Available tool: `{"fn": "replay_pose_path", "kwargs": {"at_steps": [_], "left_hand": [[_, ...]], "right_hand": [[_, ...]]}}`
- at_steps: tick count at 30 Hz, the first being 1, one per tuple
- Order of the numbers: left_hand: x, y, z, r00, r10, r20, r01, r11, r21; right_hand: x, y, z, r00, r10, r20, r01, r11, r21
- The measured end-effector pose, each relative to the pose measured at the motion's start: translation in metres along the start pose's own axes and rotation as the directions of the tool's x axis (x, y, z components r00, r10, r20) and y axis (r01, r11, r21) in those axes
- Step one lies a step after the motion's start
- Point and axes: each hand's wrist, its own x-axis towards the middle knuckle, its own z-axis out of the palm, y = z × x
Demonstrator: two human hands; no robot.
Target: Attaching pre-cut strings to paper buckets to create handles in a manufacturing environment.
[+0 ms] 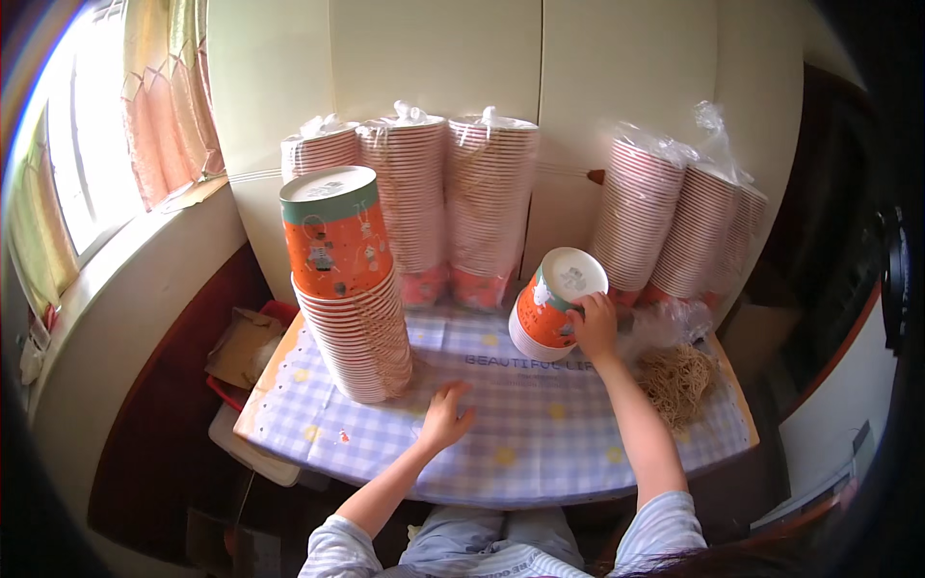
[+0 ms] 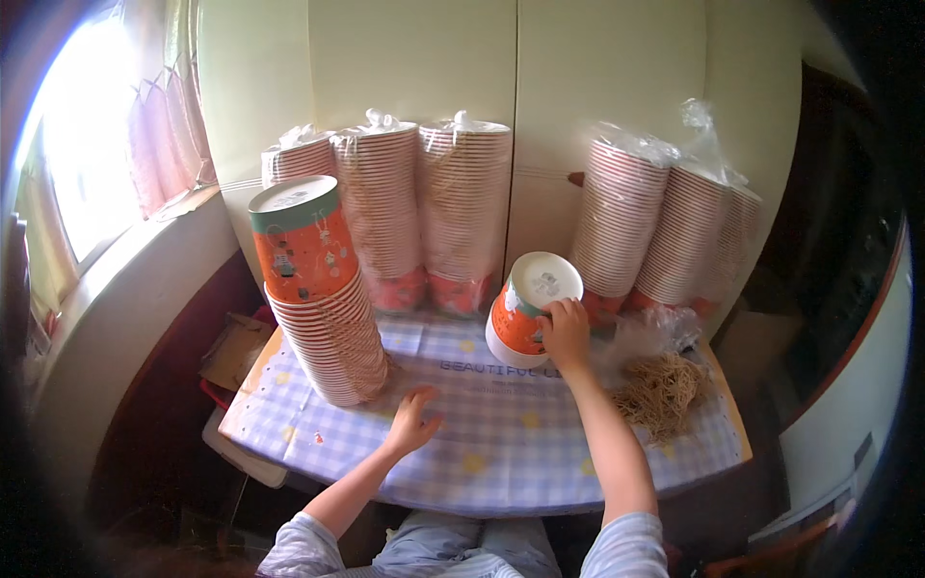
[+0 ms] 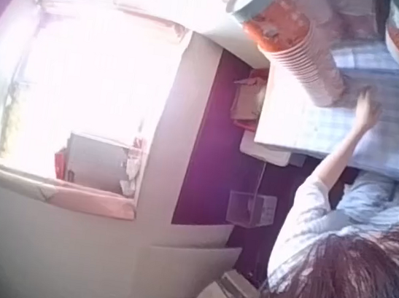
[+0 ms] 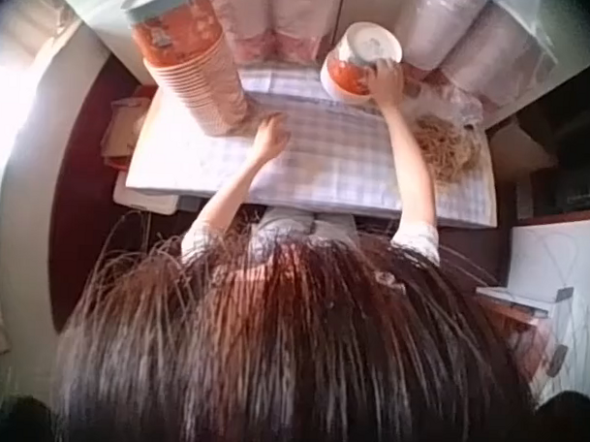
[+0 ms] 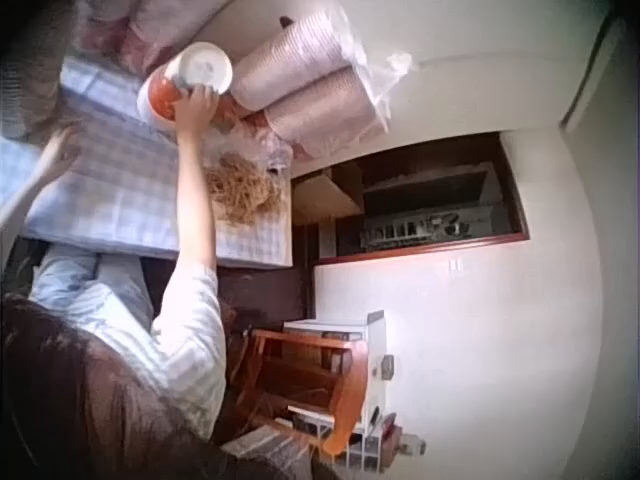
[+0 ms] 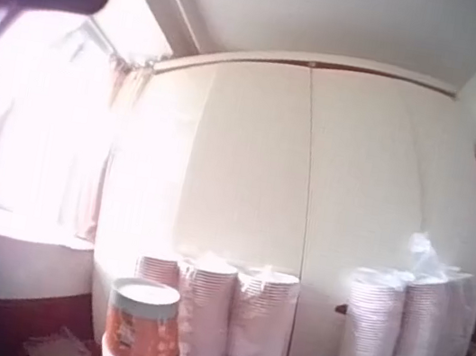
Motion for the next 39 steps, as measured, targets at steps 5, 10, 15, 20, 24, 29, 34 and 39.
{"fn": "replay_pose_path", "kwargs": {"at_steps": [5, 10, 15, 20, 24, 29, 34, 39], "left_hand": [[0.031, 0.015, 0.043, 0.999, 0.05, -0.009, -0.05, 0.997, -0.067], [0.053, 0.056, 0.067, 0.961, 0.275, 0.028, -0.272, 0.922, 0.277], [0.061, 0.048, 0.095, 0.969, 0.245, 0.008, -0.24, 0.941, 0.238], [0.078, 0.029, 0.106, 0.927, 0.054, -0.371, -0.117, 0.982, -0.15], [0.081, 0.016, 0.087, 0.966, -0.098, -0.238, -0.026, 0.883, -0.469], [0.075, 0.024, 0.073, 0.968, -0.192, -0.162, 0.115, 0.912, -0.393], [0.073, 0.037, 0.069, 0.95, -0.245, -0.195, 0.132, 0.877, -0.462], [0.073, 0.036, 0.067, 0.936, -0.259, -0.237, 0.138, 0.893, -0.429]], "right_hand": [[-0.046, 0.0, -0.025, 0.975, 0.092, -0.202, -0.066, 0.989, 0.134], [-0.095, -0.023, -0.039, 0.936, 0.246, -0.252, -0.186, 0.953, 0.241], [-0.137, -0.021, -0.027, 0.905, 0.326, -0.274, -0.243, 0.924, 0.296], [-0.189, -0.01, 0.009, 0.727, 0.681, -0.089, -0.424, 0.547, 0.722], [-0.177, -0.023, -0.004, 0.732, 0.68, 0.037, -0.396, 0.381, 0.835], [-0.176, -0.021, -0.004, 0.726, 0.685, 0.063, -0.393, 0.339, 0.855], [-0.178, -0.022, -0.005, 0.709, 0.701, 0.079, -0.424, 0.334, 0.842], [-0.173, -0.025, -0.007, 0.701, 0.705, 0.107, -0.445, 0.315, 0.838]]}}
